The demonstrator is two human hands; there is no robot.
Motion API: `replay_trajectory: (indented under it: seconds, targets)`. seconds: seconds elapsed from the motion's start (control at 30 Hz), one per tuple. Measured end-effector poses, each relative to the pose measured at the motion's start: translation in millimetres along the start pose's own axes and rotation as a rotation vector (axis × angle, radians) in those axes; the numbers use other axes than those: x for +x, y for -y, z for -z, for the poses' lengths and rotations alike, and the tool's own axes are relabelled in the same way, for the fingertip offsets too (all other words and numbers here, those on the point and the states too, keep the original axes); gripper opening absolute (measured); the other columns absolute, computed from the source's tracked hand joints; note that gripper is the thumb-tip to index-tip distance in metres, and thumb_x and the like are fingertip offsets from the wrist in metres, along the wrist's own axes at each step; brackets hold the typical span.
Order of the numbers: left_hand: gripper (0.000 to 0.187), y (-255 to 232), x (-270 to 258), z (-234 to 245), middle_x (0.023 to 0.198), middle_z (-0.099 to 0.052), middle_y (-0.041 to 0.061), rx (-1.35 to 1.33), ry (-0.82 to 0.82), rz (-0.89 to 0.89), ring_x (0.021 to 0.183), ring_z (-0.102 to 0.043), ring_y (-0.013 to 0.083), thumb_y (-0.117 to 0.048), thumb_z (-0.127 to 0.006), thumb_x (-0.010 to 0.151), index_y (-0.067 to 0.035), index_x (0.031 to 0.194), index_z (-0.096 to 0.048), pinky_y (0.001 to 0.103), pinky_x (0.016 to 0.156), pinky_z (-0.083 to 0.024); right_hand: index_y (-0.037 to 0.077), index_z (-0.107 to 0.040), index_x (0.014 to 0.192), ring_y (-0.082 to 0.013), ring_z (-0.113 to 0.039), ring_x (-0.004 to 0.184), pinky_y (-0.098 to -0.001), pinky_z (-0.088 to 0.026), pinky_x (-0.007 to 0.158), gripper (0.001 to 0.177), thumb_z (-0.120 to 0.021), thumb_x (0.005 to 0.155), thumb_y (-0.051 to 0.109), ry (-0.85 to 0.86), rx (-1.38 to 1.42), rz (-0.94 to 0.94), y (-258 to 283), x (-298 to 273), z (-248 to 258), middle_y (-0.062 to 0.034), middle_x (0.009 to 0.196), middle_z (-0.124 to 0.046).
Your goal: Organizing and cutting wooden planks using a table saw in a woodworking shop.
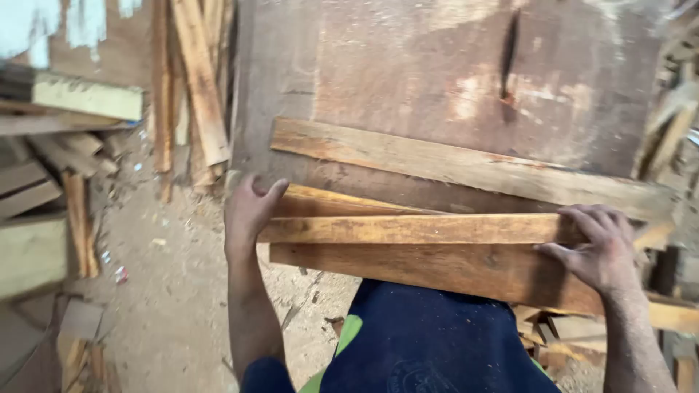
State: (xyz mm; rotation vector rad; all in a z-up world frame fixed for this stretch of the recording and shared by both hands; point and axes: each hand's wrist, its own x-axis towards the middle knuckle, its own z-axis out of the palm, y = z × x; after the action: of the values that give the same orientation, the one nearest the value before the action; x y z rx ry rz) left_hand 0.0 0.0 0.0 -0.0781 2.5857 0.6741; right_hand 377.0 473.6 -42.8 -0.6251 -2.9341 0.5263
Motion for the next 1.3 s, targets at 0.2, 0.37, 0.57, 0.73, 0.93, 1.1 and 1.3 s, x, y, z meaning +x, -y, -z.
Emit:
replay_trajectory:
  seconds: [0.2, 0.37, 0.57, 0.73, 0.93, 1.1, 1.3]
  targets:
    - [0.069, 78.1, 45.0, 5.5, 0.106, -0.08, 0.017, 0.294, 0.374, 0.154, 0.091, -0.077, 0.0295, -0.065, -0.066, 0.086, -0.005, 0.117, -0.078, 0.045, 0.086, -0.062, 0.015, -0.071, 0.117, -0.0285, -0.059, 0.123, -0.0468, -0.045, 0.111, 0.07, -0.093, 0.055, 0.04, -0.039, 0.111, 0.027, -9.7, 5.7, -25.4, -0.0058, 0.123, -0.069]
    - [0.054, 71.4, 60.3, -12.0, 0.092, -0.072, 0.009, -0.01, 0.118, -0.16, 0.082, -0.066, 0.0184, -0.045, -0.083, 0.083, -0.001, 0.113, -0.076, 0.034, 0.074, -0.055, 0.012, -0.071, 0.122, -0.0303, -0.059, 0.12, -0.045, -0.045, 0.109, 0.068, -0.091, 0.063, 0.037, -0.069, 0.09, -0.004, -34.5, 12.7, -32.6, -0.0091, 0.121, -0.069]
    - [0.031, 56.5, 195.5, -80.5, 0.074, -0.065, 0.004, -0.309, -0.185, -0.432, 0.07, -0.059, 0.012, -0.029, -0.085, 0.08, -0.004, 0.084, -0.068, 0.031, 0.063, -0.049, 0.009, -0.067, 0.124, -0.0319, -0.055, 0.119, -0.0422, -0.042, 0.112, 0.065, -0.089, 0.077, 0.048, -0.046, 0.002, 0.069, -79.3, 63.7, -88.3, -0.0117, 0.123, -0.066]
    - [0.049, 34.7, 232.9, -108.5, 0.096, -0.075, 0.014, -0.171, -0.217, -0.261, 0.09, -0.071, 0.0244, -0.04, -0.091, 0.072, -0.003, 0.099, -0.073, 0.039, 0.082, -0.056, 0.009, -0.064, 0.129, -0.0352, -0.053, 0.119, -0.0439, -0.041, 0.109, 0.07, -0.085, 0.081, 0.056, 0.035, -0.13, 0.062, -118.8, 78.7, -108.3, -0.0154, 0.12, -0.062]
    - [0.065, 26.0, 237.5, -114.0, 0.104, -0.075, 0.017, -0.11, -0.273, -0.21, 0.098, -0.073, 0.0282, -0.047, -0.092, 0.067, -0.003, 0.112, -0.074, 0.042, 0.091, -0.054, 0.012, -0.068, 0.135, -0.0389, -0.054, 0.128, -0.0479, -0.042, 0.115, 0.076, -0.084, 0.077, 0.057, 0.082, -0.147, -0.006, -116.6, 75.2, -107.9, -0.018, 0.129, -0.065]
    - [0.043, 19.1, 222.6, -104.6, 0.085, -0.079, 0.009, -0.019, -0.247, -0.225, 0.078, -0.075, 0.0217, -0.051, -0.089, 0.074, -0.014, 0.095, -0.084, 0.036, 0.077, -0.057, 0.013, -0.066, 0.137, -0.0362, -0.053, 0.123, -0.0464, -0.042, 0.116, 0.075, -0.084, 0.079, 0.057, 0.158, -0.065, -0.132, -115.2, 74.5, -96.0, -0.0161, 0.131, -0.066]
    - [0.036, -0.6, 187.7, -78.1, 0.079, -0.078, 0.005, -0.019, -0.253, -0.177, 0.068, -0.072, 0.0191, -0.05, -0.089, 0.075, -0.02, 0.094, -0.085, 0.037, 0.071, -0.055, 0.011, -0.05, 0.155, -0.0464, -0.05, 0.137, -0.051, -0.039, 0.113, 0.126, -0.093, 0.042, 0.045, 0.158, -0.236, 0.014, -196.0, 43.7, -64.6, -0.0244, 0.151, -0.052]
